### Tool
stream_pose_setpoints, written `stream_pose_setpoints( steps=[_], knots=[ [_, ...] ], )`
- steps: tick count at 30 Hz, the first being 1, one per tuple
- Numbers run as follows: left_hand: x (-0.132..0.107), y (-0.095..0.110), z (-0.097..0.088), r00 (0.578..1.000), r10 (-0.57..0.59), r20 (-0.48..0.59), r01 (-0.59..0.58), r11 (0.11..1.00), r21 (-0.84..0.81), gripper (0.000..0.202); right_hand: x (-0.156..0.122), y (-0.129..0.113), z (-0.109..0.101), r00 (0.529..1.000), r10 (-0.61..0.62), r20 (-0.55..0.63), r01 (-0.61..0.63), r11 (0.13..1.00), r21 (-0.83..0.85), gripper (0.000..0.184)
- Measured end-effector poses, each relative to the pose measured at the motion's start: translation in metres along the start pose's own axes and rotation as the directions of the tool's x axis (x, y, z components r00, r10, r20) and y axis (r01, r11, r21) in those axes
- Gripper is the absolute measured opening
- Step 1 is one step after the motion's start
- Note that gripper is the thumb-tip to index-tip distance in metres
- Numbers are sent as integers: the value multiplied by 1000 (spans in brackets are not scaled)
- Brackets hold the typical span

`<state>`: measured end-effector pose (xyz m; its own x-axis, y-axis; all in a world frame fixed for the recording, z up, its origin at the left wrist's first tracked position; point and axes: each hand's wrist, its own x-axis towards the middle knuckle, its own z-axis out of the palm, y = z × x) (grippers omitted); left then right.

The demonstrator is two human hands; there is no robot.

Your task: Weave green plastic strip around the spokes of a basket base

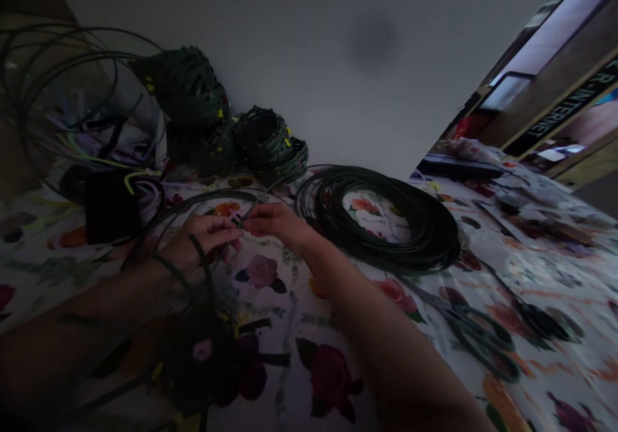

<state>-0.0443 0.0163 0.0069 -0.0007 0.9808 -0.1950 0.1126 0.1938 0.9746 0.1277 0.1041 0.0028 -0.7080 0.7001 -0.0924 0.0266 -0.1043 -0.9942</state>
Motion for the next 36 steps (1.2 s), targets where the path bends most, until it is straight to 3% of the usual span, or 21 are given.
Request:
stream_pose_setpoints(
  steps=[18, 25, 36],
  knots=[
    [2, -2, -5, 1000, -1, 29, -1, 998, 56, 28, 0, -1, 10, 995, 49, -82, -40, 994, 99, 18],
    [-1, 1, -1, 1000, -18, -3, 18, 999, 36, 21, -1, -2, 17, 985, 54, -165, -39, 995, 92, 22],
    [-3, 5, 1, 1000, -30, -9, 30, 998, 62, 16, -2, -5, 25, 965, 93, -245, -84, 995, 49, 13]
  ],
)
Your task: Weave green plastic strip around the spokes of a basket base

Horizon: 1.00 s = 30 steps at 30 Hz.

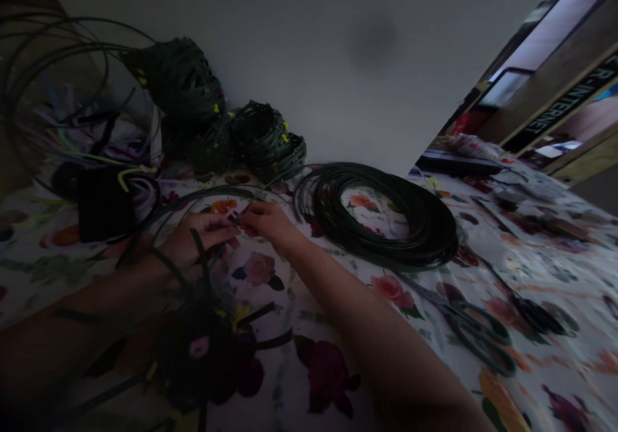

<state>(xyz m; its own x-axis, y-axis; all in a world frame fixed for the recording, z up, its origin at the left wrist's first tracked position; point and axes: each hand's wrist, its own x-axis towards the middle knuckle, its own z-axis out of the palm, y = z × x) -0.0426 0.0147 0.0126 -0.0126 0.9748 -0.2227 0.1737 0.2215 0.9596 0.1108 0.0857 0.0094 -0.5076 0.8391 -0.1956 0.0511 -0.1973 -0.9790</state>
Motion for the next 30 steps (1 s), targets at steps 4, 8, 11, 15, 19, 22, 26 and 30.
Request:
stream_pose_setpoints(
  steps=[4, 8, 11, 15, 19, 22, 26, 30],
  knots=[
    [0, -1, 0, 1000, 19, 1, -19, 1000, 7, 17, -1, -1, 2, 1000, -11, 9, 12, 1000, -13, 12],
    [2, -1, -1, 999, 38, 15, -39, 999, 21, 17, -1, 0, 3, 1000, -3, -11, 3, 1000, -7, 14],
    [0, 1, -1, 1000, 15, 7, -15, 999, 44, 15, 0, 2, 4, 1000, 1, -26, -1, 1000, 5, 15],
    [-2, 3, 0, 1000, 4, 3, -4, 998, 70, 12, -1, 3, 6, 999, -1, -32, 1, 1000, 5, 11],
    [0, 0, 0, 1000, 10, 20, -11, 998, 67, 13, -1, 3, 4, 1000, -20, -9, 20, 1000, -5, 9],
    [1, 0, -1, 999, 28, 18, -29, 997, 74, 15, 0, 2, -2, 998, -22, 57, 22, 1000, 7, 5],
    [-1, 3, -1, 999, 31, 19, -32, 996, 83, 18, 2, 2, -14, 979, -21, 205, 5, 997, 77, 8],
    [-2, 2, -2, 992, 97, 75, -101, 993, 54, 22, 4, 4, -20, 957, -25, 291, -51, 967, 251, 20]
  ],
)
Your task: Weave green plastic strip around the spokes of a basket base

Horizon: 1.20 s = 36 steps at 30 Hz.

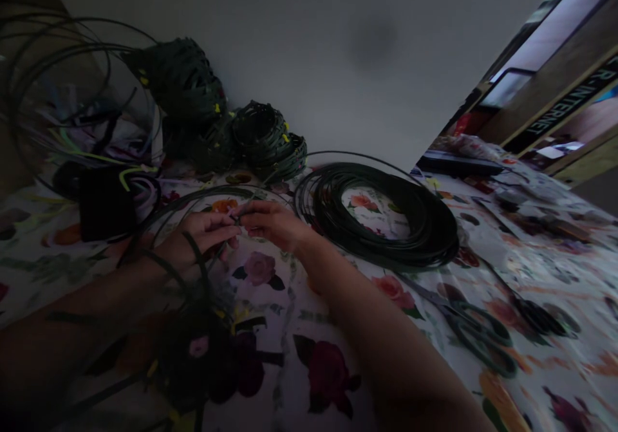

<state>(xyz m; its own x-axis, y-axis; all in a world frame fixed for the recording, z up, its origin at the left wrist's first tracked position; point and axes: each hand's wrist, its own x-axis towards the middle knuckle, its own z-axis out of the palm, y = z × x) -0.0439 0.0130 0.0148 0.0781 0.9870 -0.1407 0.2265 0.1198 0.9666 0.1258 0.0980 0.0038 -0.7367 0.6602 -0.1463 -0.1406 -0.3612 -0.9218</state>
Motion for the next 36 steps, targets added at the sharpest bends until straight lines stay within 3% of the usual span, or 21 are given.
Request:
stream_pose_setpoints(
  steps=[3, 6, 14, 22, 31, 36],
  knots=[
    [2, -4, -1, 999, 34, 33, -34, 999, 3, 24, 3, 3, -1, 996, -11, -85, 21, 993, 116, 17],
    [3, -6, -1, 999, 21, 38, -22, 1000, 12, 24, 6, 6, -1, 991, 0, -137, 16, 993, 115, 15],
    [6, -11, -3, 1000, 9, -10, -8, 999, 39, 22, 4, 1, -6, 996, -26, -88, 11, 987, -163, 17],
    [8, -15, -2, 999, -26, -18, 27, 999, 19, 18, 6, -1, -6, 994, -75, -75, 49, 954, -295, 19],
    [8, -13, -4, 1000, -18, 7, 17, 1000, 23, 25, 4, -1, -9, 996, 0, -87, -16, 983, -184, 17],
    [4, -4, -1, 1000, -30, -5, 30, 1000, -6, 19, 3, -1, -9, 997, -13, -73, -1, 981, -193, 21]
  ],
)
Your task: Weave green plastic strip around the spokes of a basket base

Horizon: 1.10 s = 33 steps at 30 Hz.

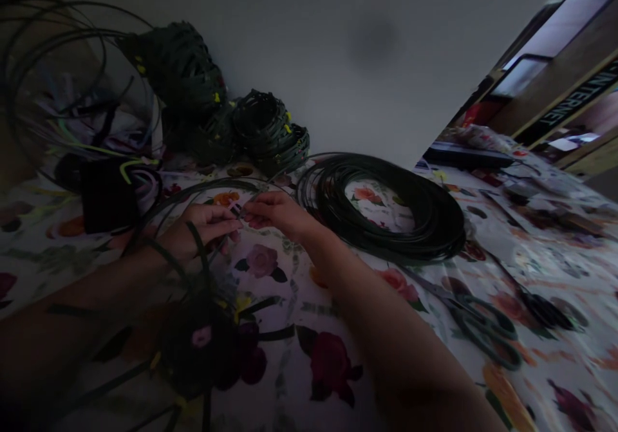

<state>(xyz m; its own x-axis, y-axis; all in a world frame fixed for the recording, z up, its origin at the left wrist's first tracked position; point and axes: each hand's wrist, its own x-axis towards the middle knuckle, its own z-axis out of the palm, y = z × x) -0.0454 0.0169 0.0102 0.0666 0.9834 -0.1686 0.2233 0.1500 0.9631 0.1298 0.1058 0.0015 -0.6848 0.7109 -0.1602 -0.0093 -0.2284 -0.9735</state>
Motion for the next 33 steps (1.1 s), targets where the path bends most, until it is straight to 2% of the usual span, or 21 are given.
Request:
stream_pose_setpoints(
  steps=[6, 9, 14, 16, 24, 33],
  knots=[
    [-1, 0, 0, 999, 32, -6, -32, 999, 16, 19, 3, 3, 0, 996, -78, 40, 82, 992, -95, 21],
    [0, -1, -1, 1000, 2, -9, -2, 1000, 3, 19, 4, 5, 1, 991, -130, 34, 133, 984, -118, 20],
    [1, 0, -6, 997, -67, 48, 75, 977, -201, 33, 2, 3, 2, 989, -147, 30, 150, 984, -95, 20],
    [2, 0, -8, 995, -86, 41, 94, 969, -229, 38, 2, 3, 2, 988, -152, 33, 154, 982, -109, 20],
    [6, -10, -8, 999, 29, 36, -30, 1000, 7, 25, 4, 6, 5, 987, -158, 13, 158, 971, -177, 21],
    [1, -2, -8, 992, 57, 116, -59, 998, 19, 21, -2, 0, 2, 997, -48, 56, 55, 990, -130, 26]
  ],
)
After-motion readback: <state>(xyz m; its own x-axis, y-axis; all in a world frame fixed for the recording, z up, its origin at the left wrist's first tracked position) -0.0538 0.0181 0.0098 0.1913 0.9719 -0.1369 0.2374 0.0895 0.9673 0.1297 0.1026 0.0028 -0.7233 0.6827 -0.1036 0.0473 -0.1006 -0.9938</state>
